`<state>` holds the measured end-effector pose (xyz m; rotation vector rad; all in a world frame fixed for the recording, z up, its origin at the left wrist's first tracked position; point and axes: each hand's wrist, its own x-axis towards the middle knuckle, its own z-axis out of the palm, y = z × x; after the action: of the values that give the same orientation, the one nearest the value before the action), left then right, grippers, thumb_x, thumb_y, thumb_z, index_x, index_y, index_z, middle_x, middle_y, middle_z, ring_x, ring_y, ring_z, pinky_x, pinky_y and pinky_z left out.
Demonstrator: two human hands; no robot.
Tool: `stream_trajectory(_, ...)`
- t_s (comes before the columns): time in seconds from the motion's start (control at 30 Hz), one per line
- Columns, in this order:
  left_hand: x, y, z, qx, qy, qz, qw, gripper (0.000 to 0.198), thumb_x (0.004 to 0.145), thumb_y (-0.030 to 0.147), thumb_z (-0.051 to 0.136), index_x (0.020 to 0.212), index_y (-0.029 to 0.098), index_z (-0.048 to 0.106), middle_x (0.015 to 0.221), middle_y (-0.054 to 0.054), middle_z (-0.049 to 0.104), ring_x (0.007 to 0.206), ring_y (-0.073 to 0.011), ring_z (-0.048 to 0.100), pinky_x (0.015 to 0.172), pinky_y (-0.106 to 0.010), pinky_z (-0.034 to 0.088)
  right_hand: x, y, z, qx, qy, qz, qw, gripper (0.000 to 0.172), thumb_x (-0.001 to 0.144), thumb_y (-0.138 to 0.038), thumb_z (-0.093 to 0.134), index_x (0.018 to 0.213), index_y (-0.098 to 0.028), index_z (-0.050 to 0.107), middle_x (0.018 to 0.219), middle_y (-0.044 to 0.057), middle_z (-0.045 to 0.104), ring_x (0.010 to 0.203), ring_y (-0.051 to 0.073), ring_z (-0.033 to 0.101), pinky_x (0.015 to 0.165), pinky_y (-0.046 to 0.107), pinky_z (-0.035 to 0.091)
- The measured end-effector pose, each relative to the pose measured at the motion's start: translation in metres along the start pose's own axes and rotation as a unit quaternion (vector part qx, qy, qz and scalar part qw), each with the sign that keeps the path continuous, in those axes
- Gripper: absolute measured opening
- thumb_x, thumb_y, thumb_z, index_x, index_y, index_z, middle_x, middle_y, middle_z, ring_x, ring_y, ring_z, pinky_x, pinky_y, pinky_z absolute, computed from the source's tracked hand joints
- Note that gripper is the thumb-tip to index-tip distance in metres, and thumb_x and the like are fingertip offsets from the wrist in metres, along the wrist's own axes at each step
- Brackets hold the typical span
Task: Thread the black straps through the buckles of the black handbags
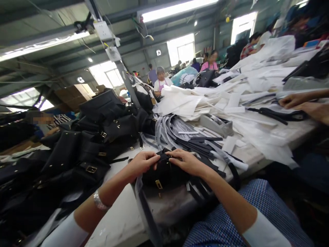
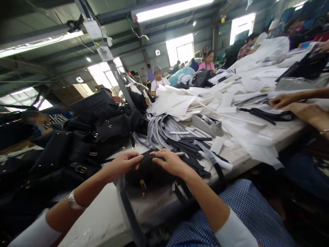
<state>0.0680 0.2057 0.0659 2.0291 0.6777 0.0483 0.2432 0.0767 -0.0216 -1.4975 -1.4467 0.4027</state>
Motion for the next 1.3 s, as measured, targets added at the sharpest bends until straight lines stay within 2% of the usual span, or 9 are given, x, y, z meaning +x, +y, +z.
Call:
stream_trajectory(0.13, 0.003, 0.003, 0.001, 0.036, -0.003, -0.007, 0.999, 0.048, 0.082, 0.061, 0.059, 0.065, 0.016, 0.058, 0.056, 0.002, 0.054, 0.046, -0.0082, 0.037, 0.043, -0.019, 0.024, 0.001, 0.002, 0.000, 0.026, -0.006, -0.015, 1.000, 0.030, 0.088, -0.025, 0.068, 0.118, -0.024, 0.072, 0.103, 0.004, 0.071, 0.098, 0.020, 0.066, 0.094, 0.034, 0.050)
stream_trajectory(0.27, 0.006, 0.002, -0.001, 0.048, -0.012, 0.000, 0.999, 0.047, 0.083, 0.060, 0.058, 0.066, 0.016, 0.059, 0.055, 0.002, 0.054, 0.045, -0.0080, 0.037, 0.043, -0.019, 0.023, -0.001, 0.003, 0.001, 0.057, 0.016, -0.012, 0.998, 0.022, 0.084, -0.023, 0.072, 0.106, -0.021, 0.075, 0.097, 0.003, 0.071, 0.090, 0.018, 0.066, 0.085, 0.030, 0.051)
stream_trajectory(0.47, 0.006, 0.009, 0.001, 0.092, 0.005, 0.010, 0.996, 0.046, 0.083, 0.058, 0.061, 0.066, 0.016, 0.063, 0.055, 0.001, 0.058, 0.049, -0.0100, 0.043, 0.046, -0.021, 0.026, -0.014, -0.004, 0.014, 0.043, 0.169, -0.003, 0.985, 0.020, 0.080, -0.022, 0.078, 0.099, -0.021, 0.074, 0.095, 0.003, 0.068, 0.098, 0.020, 0.062, 0.092, 0.034, 0.046)
stream_trajectory(0.63, 0.012, 0.016, 0.005, 0.172, -0.012, 0.022, 0.985, 0.046, 0.085, 0.056, 0.059, 0.064, 0.015, 0.063, 0.050, 0.001, 0.057, 0.049, -0.0111, 0.045, 0.049, -0.022, 0.029, -0.022, -0.007, 0.029, 0.005, 0.238, 0.007, 0.971, 0.022, 0.077, -0.021, 0.081, 0.098, -0.023, 0.073, 0.095, 0.002, 0.067, 0.098, 0.022, 0.060, 0.091, 0.035, 0.045)
stream_trajectory(0.73, 0.015, 0.024, 0.004, 0.237, -0.021, 0.006, 0.971, 0.044, 0.085, 0.055, 0.059, 0.066, 0.015, 0.063, 0.051, 0.001, 0.057, 0.049, -0.0120, 0.048, 0.050, -0.022, 0.031, -0.023, -0.005, 0.034, -0.009, 0.253, -0.009, 0.967, 0.024, 0.077, -0.022, 0.081, 0.099, -0.023, 0.072, 0.096, 0.003, 0.066, 0.098, 0.022, 0.059, 0.094, 0.037, 0.044)
stream_trajectory(0.9, 0.016, 0.048, 0.010, 0.375, 0.002, 0.026, 0.927, 0.038, 0.083, 0.049, 0.059, 0.068, 0.015, 0.065, 0.054, 0.001, 0.058, 0.051, -0.0140, 0.054, 0.050, -0.022, 0.032, -0.023, 0.000, 0.039, 0.011, 0.261, -0.023, 0.965, 0.025, 0.077, -0.020, 0.081, 0.100, -0.023, 0.071, 0.097, 0.003, 0.065, 0.099, 0.023, 0.058, 0.092, 0.037, 0.046)
stream_trajectory(1.0, 0.019, 0.054, 0.016, 0.380, -0.011, 0.019, 0.925, 0.037, 0.083, 0.047, 0.057, 0.068, 0.014, 0.065, 0.054, 0.002, 0.056, 0.050, -0.0135, 0.054, 0.049, -0.022, 0.032, -0.023, 0.002, 0.037, 0.039, 0.267, -0.028, 0.962, 0.025, 0.077, -0.017, 0.080, 0.099, -0.023, 0.070, 0.095, 0.003, 0.064, 0.098, 0.023, 0.059, 0.090, 0.036, 0.048)
stream_trajectory(1.17, 0.028, 0.050, 0.020, 0.354, -0.042, 0.027, 0.934, 0.039, 0.086, 0.047, 0.051, 0.068, 0.014, 0.063, 0.054, 0.002, 0.053, 0.050, -0.0125, 0.050, 0.047, -0.021, 0.032, -0.023, 0.003, 0.037, 0.063, 0.277, -0.030, 0.958, 0.024, 0.077, -0.015, 0.080, 0.097, -0.022, 0.069, 0.091, 0.002, 0.065, 0.093, 0.022, 0.060, 0.086, 0.036, 0.048)
stream_trajectory(1.3, 0.037, 0.052, 0.021, 0.352, -0.098, 0.040, 0.930, 0.035, 0.084, 0.043, 0.054, 0.067, 0.014, 0.066, 0.054, 0.002, 0.053, 0.051, -0.0123, 0.049, 0.049, -0.022, 0.034, -0.025, 0.002, 0.042, 0.067, 0.273, -0.029, 0.959, 0.026, 0.076, -0.011, 0.080, 0.098, -0.022, 0.070, 0.090, 0.002, 0.065, 0.091, 0.021, 0.060, 0.085, 0.035, 0.048)
